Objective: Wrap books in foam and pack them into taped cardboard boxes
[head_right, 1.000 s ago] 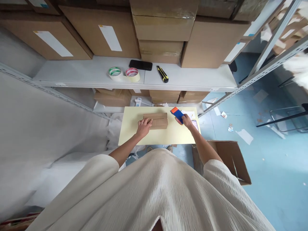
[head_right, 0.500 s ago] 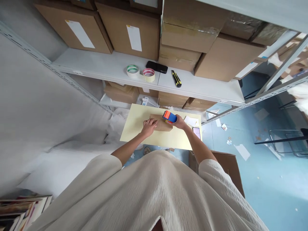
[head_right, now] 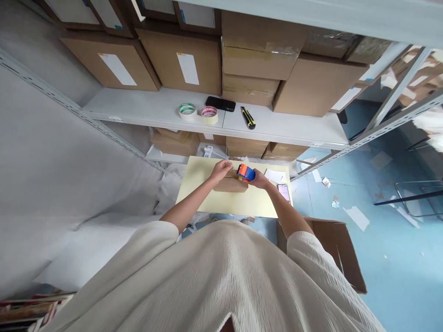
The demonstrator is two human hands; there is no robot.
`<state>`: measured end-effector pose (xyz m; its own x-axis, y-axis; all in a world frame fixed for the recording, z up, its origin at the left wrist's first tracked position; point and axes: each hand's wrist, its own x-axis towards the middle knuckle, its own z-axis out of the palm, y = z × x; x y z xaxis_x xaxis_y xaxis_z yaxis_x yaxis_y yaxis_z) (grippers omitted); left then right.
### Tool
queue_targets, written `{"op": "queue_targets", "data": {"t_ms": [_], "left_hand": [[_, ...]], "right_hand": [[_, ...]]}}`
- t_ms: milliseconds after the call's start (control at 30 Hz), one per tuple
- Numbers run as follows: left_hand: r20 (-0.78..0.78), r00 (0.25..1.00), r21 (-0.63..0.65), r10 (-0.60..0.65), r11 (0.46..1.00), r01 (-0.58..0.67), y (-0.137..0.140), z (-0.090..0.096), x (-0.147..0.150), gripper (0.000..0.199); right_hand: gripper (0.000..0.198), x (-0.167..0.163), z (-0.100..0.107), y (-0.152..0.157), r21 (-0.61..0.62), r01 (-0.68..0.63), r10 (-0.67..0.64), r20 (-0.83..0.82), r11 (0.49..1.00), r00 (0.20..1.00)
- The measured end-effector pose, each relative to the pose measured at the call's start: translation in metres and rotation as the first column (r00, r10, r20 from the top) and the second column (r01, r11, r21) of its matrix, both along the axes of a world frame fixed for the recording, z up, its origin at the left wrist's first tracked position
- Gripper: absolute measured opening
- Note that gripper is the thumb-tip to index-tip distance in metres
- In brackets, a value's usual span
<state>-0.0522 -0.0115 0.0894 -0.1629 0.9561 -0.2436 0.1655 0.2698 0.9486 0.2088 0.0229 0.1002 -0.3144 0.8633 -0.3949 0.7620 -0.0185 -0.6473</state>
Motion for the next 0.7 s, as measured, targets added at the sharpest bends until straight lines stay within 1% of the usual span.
{"op": "queue_targets", "data": {"t_ms": [133, 233, 300, 400, 467, 567, 700], "left_hand": [[0.022, 0.999, -0.042, 0.028, 0.999, -0.027, 0.004, 0.008, 0.010, 0.025], [0.038, 0.999, -0.092, 0.037, 0.995, -0.033, 0.004, 0.009, 0.010, 0.031], [0.014, 0.999, -0.119, 0.047, 0.992, -0.045, 0.003, 0.007, 0.007, 0.035], [-0.033, 0.996, -0.123, 0.079, 0.989, -0.082, 0.002, 0.001, -0.002, 0.044], [-0.049, 0.993, -0.131, 0.104, 0.985, -0.110, -0.001, -0.004, -0.009, 0.050], [-0.072, 0.986, -0.176, 0.148, 0.972, -0.158, -0.008, -0.015, -0.021, 0.056], [-0.043, 0.974, -0.215, 0.220, 0.950, -0.224, -0.014, -0.030, -0.036, 0.060]], "right_hand": [[0.069, 0.000, -0.001, -0.001, 0.019, -0.016, 0.015, 0.010, 1.000, 1.000], [0.070, 0.001, -0.002, -0.001, 0.021, -0.035, 0.034, 0.032, 0.999, 0.999], [0.072, 0.000, -0.002, 0.000, 0.020, -0.067, 0.066, 0.052, 0.998, 0.996], [0.072, -0.006, 0.002, 0.005, 0.021, -0.146, 0.143, 0.113, 0.989, 0.983], [0.071, -0.012, 0.009, 0.010, 0.041, -0.219, 0.208, 0.189, 0.975, 0.960], [0.068, -0.026, 0.023, 0.015, 0.079, -0.339, 0.302, 0.303, 0.937, 0.904], [0.064, -0.046, 0.041, 0.016, 0.066, -0.448, 0.395, 0.371, 0.892, 0.841]]}}
